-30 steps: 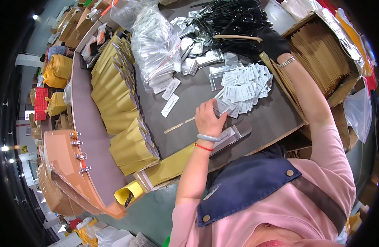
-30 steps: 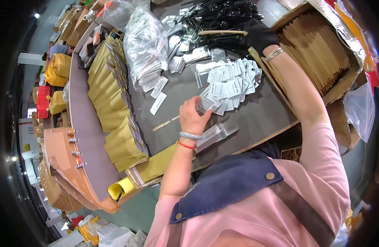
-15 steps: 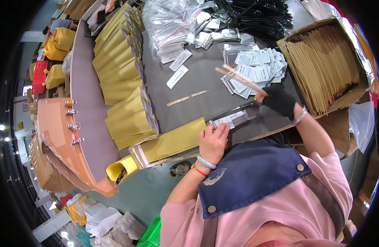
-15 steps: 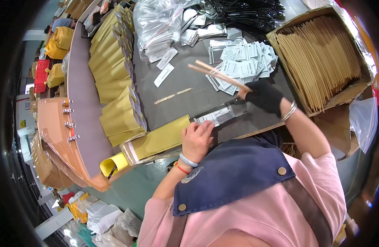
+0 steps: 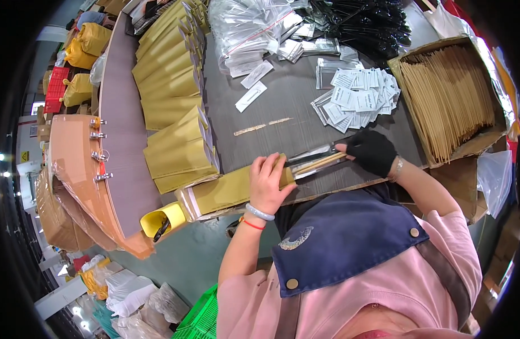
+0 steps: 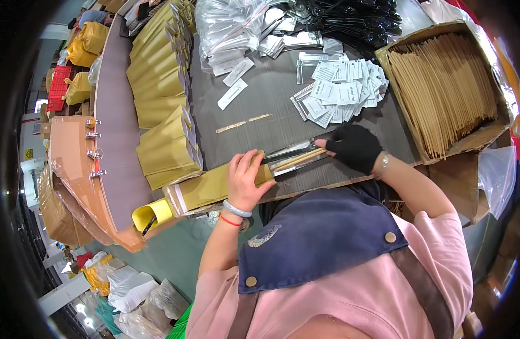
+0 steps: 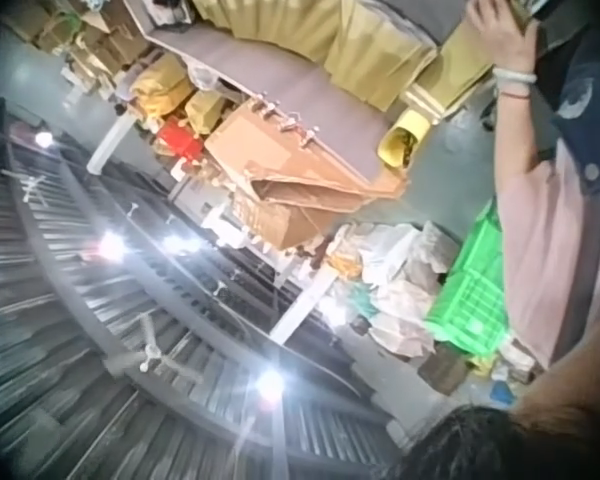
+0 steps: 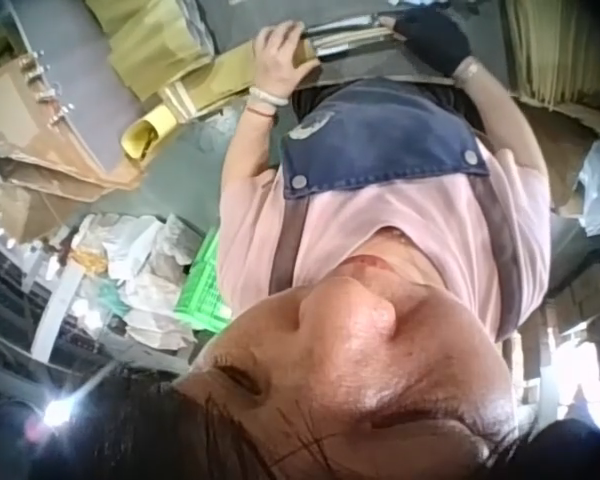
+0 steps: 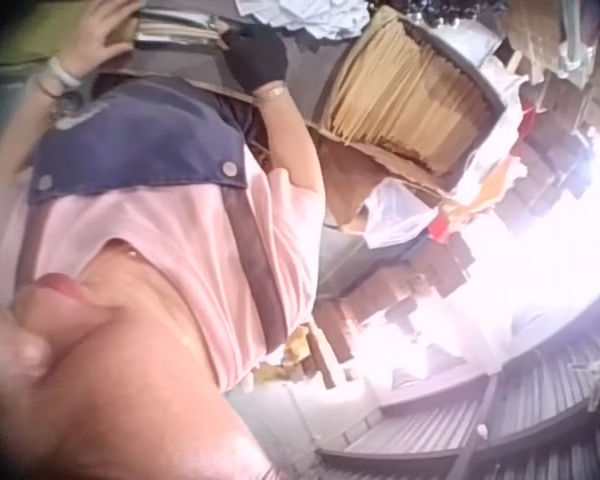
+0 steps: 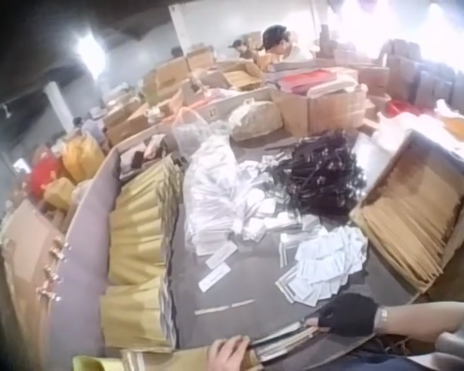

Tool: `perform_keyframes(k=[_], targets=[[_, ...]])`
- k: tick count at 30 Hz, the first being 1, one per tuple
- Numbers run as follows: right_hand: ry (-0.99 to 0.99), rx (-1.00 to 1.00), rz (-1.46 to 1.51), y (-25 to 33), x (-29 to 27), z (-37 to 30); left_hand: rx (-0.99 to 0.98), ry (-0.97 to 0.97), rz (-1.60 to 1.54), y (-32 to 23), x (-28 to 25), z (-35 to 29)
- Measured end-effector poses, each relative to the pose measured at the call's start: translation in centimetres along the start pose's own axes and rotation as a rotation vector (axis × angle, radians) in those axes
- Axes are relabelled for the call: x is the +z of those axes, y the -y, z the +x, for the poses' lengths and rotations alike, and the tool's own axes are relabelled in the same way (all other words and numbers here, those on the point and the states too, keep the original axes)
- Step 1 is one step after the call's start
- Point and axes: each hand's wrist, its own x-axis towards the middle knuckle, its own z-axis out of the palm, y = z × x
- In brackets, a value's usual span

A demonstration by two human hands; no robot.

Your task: Picking up small packets and black bundle ties and placing them into a yellow sleeve at a production workstation.

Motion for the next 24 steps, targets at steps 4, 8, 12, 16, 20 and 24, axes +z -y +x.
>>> perform_keyframes(k=[4, 8, 12, 16, 20, 24], targets=[[-0.23, -0.343, 0.069, 3.5, 3.5, 1.8, 0.022, 0.02, -0.038, -1.9, 1.6, 2.0], [-0.178, -0.18, 0.205, -0.2, 1.7, 0.4, -0.026, -0.035, 0.105, -2.7, 0.9, 2.4], [-0.313, -0.244, 0.125, 2.6, 0.6, 1.6, -0.005, 0.01, 0.092, -2.5, 1.9, 2.5], [-0.235, -0.261, -0.023, 2.8, 1.1, 2.6, -0.003, 0.014, 0.096, -2.4, 1.9, 2.6], [-0.267, -0.121, 0.026, -1.8, 0.0, -0.4, -0.032, 0.019, 0.13, -2.7, 1.7, 2.4], [-0.34, -0.11, -0.047, -2.6, -1.9, -1.6, -0.028, 0.015, 0.118, -2.4, 1.7, 2.3]])
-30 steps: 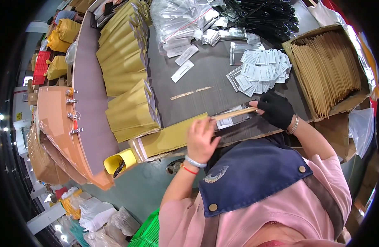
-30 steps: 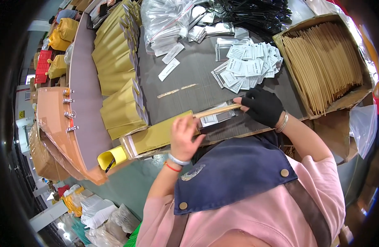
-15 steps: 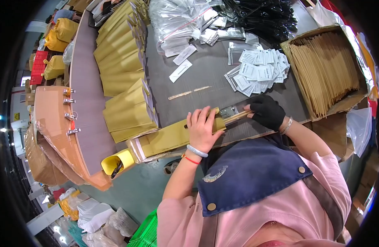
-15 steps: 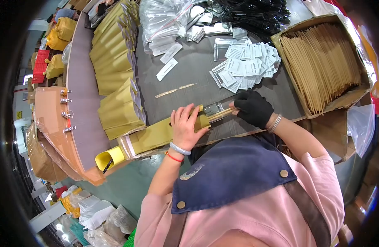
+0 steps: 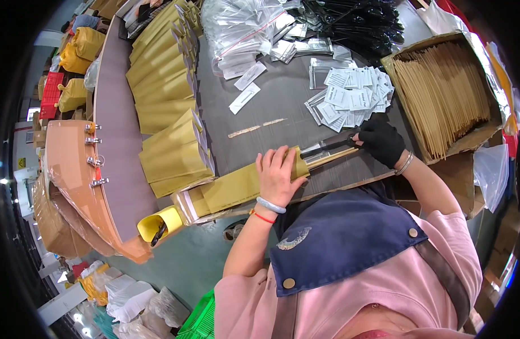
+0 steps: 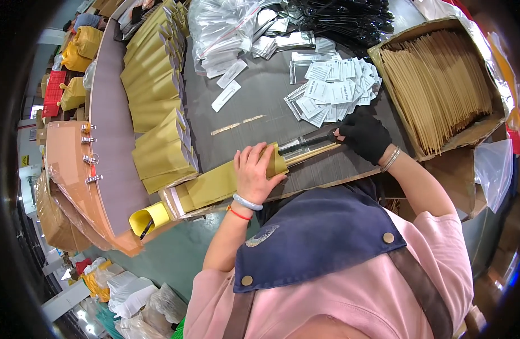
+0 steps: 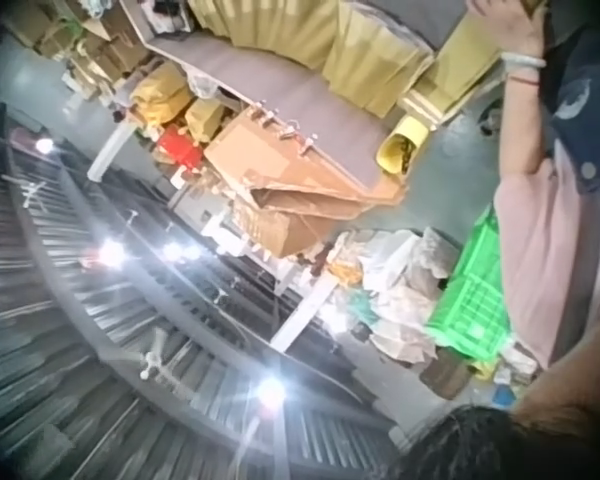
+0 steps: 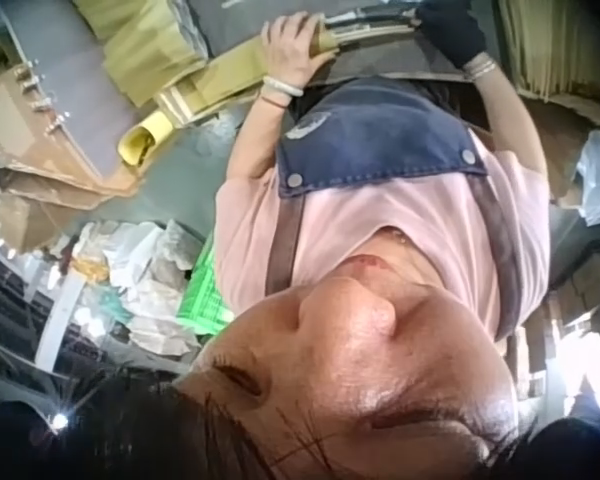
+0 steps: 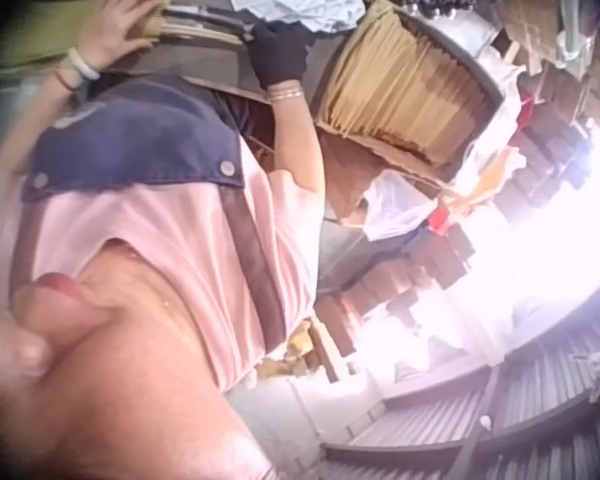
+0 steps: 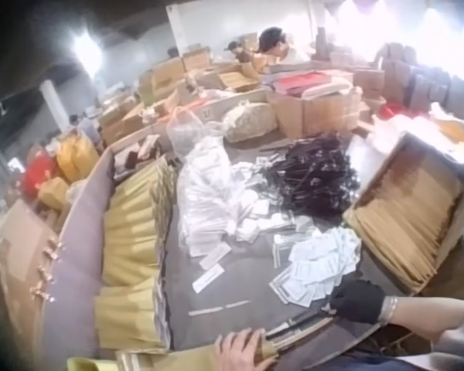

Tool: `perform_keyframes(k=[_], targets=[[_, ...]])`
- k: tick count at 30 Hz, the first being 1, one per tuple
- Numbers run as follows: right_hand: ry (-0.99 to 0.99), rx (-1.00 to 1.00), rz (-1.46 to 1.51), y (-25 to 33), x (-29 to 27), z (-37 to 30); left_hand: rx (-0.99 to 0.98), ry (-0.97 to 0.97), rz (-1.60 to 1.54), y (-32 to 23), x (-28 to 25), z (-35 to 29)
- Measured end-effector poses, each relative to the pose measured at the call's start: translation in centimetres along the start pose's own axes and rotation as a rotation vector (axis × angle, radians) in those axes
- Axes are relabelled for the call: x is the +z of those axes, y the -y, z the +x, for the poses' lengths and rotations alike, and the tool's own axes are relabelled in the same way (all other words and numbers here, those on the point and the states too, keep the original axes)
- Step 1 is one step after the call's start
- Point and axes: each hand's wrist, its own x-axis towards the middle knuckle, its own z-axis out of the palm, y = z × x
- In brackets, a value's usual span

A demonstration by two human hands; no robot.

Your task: Picking up small packets and black bundle ties and placing them into a yellow sleeve at a production workstation.

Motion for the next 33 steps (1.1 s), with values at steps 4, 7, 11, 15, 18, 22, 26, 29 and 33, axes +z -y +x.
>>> perform_keyframes(k=[4, 7, 11, 15, 18, 22, 26, 29, 33], targets=[[0.013, 0.038, 0.006, -0.4, -0.1, -0.3, 0.016, -0.013, -0.017, 0.0, 0.0, 0.1], [0.038, 0.036, 0.111, 0.4, 1.3, 0.4, 0.035, -0.024, -0.051, -0.2, 0.2, 0.1], [0.089, 0.025, 0.247, 3.0, 3.7, 2.1, 0.062, -0.025, -0.083, -0.7, 0.3, 0.6], [0.048, 0.131, 0.34, 1.7, 3.0, 0.6, 0.052, -0.04, -0.053, -1.0, 0.0, 0.5], [0.057, 0.213, 0.359, 2.9, 4.7, 0.8, 0.046, -0.031, -0.056, -1.4, 0.5, 0.8], [0.029, 0.267, 0.764, 7.2, 8.2, 2.3, 0.076, -0.017, -0.079, -1.5, 0.8, 1.7], [-0.005, 0.414, 0.632, 4.8, 5.9, 1.8, 0.101, 0.076, -0.019, -1.2, -0.2, 1.9], [0.042, 0.303, 0.792, 6.8, 8.1, 2.1, 0.138, 0.188, -0.038, -1.7, -0.4, 3.0], [-0.063, -0.017, 0.095, 6.8, 3.7, 2.5, 0.207, 0.168, 0.066, -1.7, -1.2, 3.1]])
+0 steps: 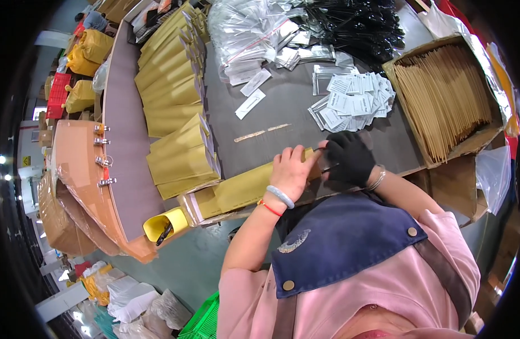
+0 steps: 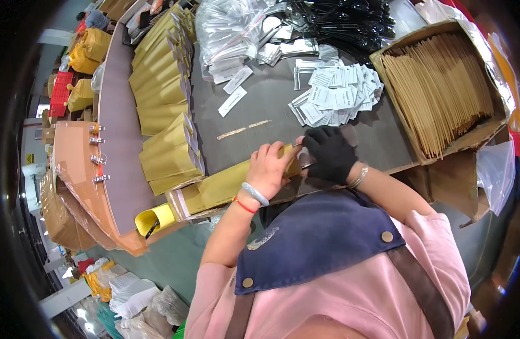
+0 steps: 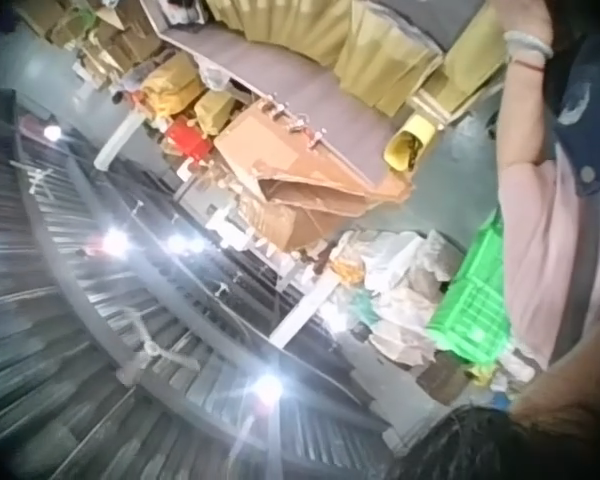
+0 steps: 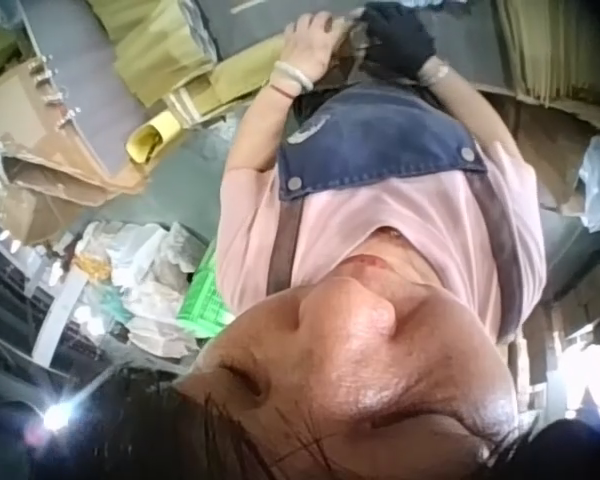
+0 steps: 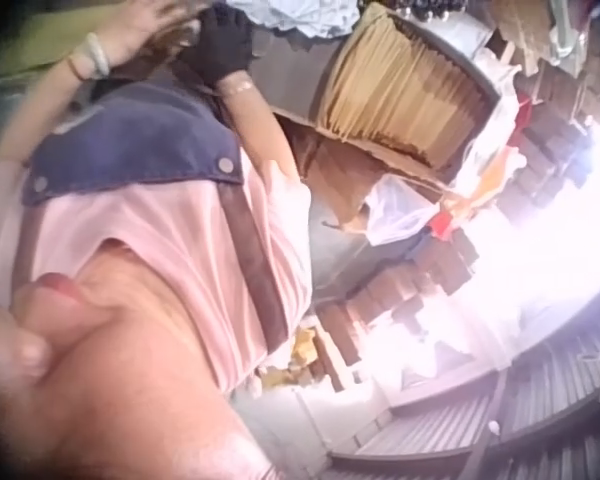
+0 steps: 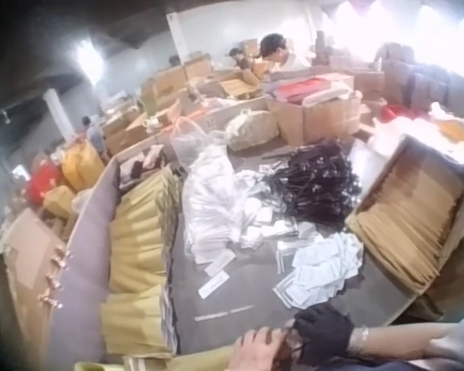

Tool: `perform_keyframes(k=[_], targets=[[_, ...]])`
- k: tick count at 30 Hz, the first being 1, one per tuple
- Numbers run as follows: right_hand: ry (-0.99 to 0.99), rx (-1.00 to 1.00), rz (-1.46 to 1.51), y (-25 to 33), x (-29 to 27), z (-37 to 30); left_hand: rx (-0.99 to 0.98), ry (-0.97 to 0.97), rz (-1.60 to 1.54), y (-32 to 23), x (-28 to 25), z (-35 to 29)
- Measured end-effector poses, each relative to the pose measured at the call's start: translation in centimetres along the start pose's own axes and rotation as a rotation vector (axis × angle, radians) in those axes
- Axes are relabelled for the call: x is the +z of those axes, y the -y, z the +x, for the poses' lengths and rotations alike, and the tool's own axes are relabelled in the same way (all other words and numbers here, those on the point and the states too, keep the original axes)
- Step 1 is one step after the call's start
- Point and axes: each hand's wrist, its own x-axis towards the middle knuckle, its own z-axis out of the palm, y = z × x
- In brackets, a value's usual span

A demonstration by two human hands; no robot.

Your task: Picking up small packets and black bundle ties and placing them into a yellow sleeve at a production workstation.

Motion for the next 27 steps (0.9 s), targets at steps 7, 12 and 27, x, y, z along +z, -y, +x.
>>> perform_keyframes(k=[7, 12, 27], targets=[[0.077, 0.006, -0.166, 0.2, -6.0, 0.7, 0.068, 0.191, 0.1, -0.3, -7.3, 1.9], [-0.043, 0.2, -0.188, -0.5, -8.9, -0.2, -0.038, -0.135, 0.362, 11.0, -10.0, -0.9], [0.218, 0.035, -0.226, 0.4, -4.3, 0.4, -0.669, -0.376, -0.239, 3.2, 3.5, -5.5]])
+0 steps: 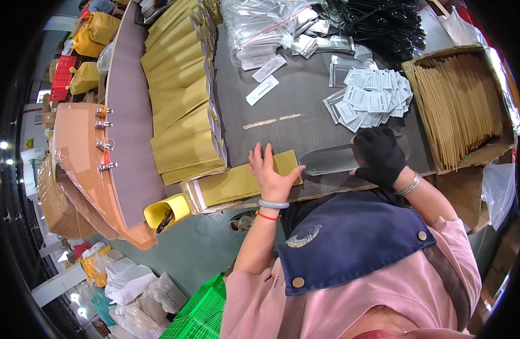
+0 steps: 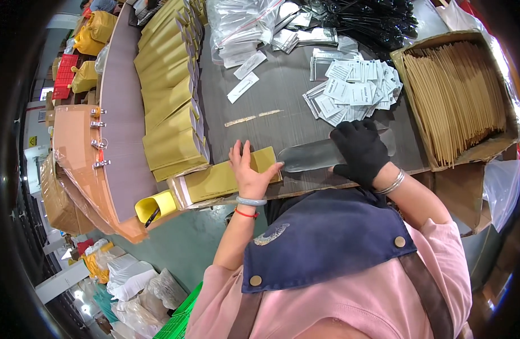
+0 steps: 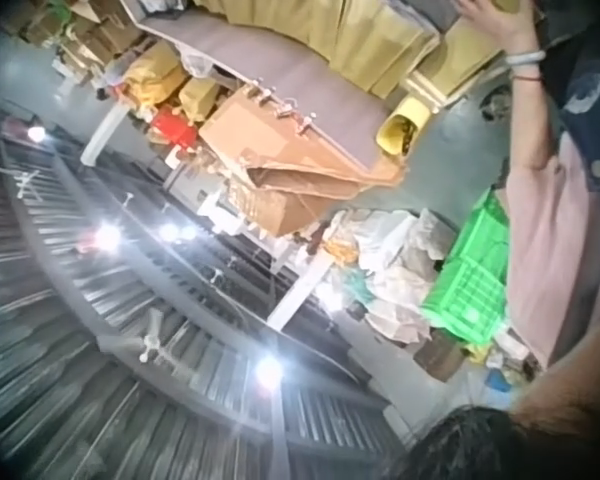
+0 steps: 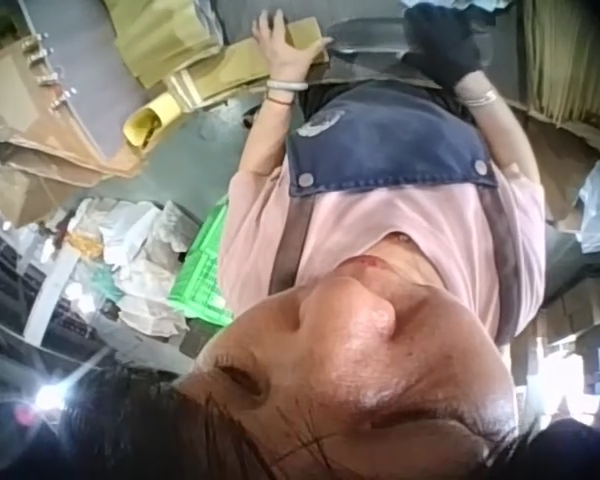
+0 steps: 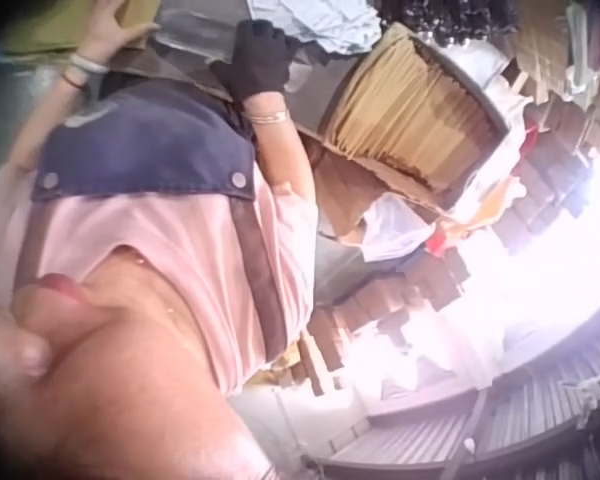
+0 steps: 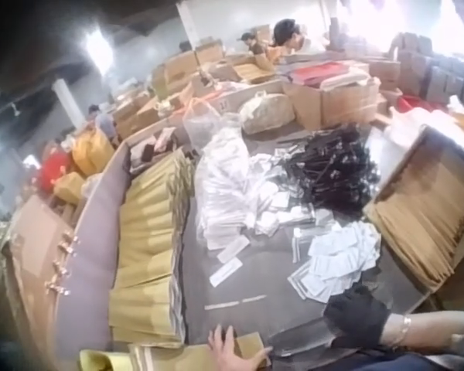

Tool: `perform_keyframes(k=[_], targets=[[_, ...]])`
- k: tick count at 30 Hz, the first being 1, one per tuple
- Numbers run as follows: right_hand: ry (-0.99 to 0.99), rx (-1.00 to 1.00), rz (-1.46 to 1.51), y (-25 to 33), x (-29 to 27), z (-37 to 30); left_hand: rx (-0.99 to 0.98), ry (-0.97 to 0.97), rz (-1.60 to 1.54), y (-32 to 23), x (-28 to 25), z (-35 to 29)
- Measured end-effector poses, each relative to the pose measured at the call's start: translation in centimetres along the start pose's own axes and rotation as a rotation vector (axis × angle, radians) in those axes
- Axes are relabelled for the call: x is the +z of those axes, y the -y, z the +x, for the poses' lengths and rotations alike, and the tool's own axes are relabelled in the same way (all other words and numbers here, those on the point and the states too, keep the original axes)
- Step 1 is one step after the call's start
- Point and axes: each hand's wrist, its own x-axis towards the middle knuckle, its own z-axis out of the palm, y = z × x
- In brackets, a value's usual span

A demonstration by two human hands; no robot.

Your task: Picking up small packets and black bundle ties and placing them into a yellow sleeve at a production workstation.

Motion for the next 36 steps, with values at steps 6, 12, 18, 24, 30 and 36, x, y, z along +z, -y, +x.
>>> perform_keyframes(k=[6, 12, 18, 24, 30, 36], targets=[[-0.039, -0.165, 0.177, 3.7, 5.6, 3.0, 0.043, 0.041, 0.013, -0.7, -0.4, 0.7], [-0.299, -0.009, 0.207, -0.3, 2.2, 2.5, 0.336, -0.185, -0.07, 0.2, 1.1, 12.3], [-0.708, 0.482, 0.054, -12.0, -3.0, -5.0, 0.454, -0.072, 0.41, 2.7, 1.7, 17.4], [-0.565, 0.953, -0.261, -24.4, -3.7, -15.8, 0.586, 0.026, -0.126, -5.3, 5.0, 18.5], [-0.392, 1.067, -0.171, -25.3, -4.0, -14.2, 0.777, 0.158, -0.085, -11.3, 11.6, 20.3], [-0.384, 1.131, -0.206, -24.6, -4.2, -13.4, 0.75, 0.193, -0.014, -8.1, 8.5, 19.7]])
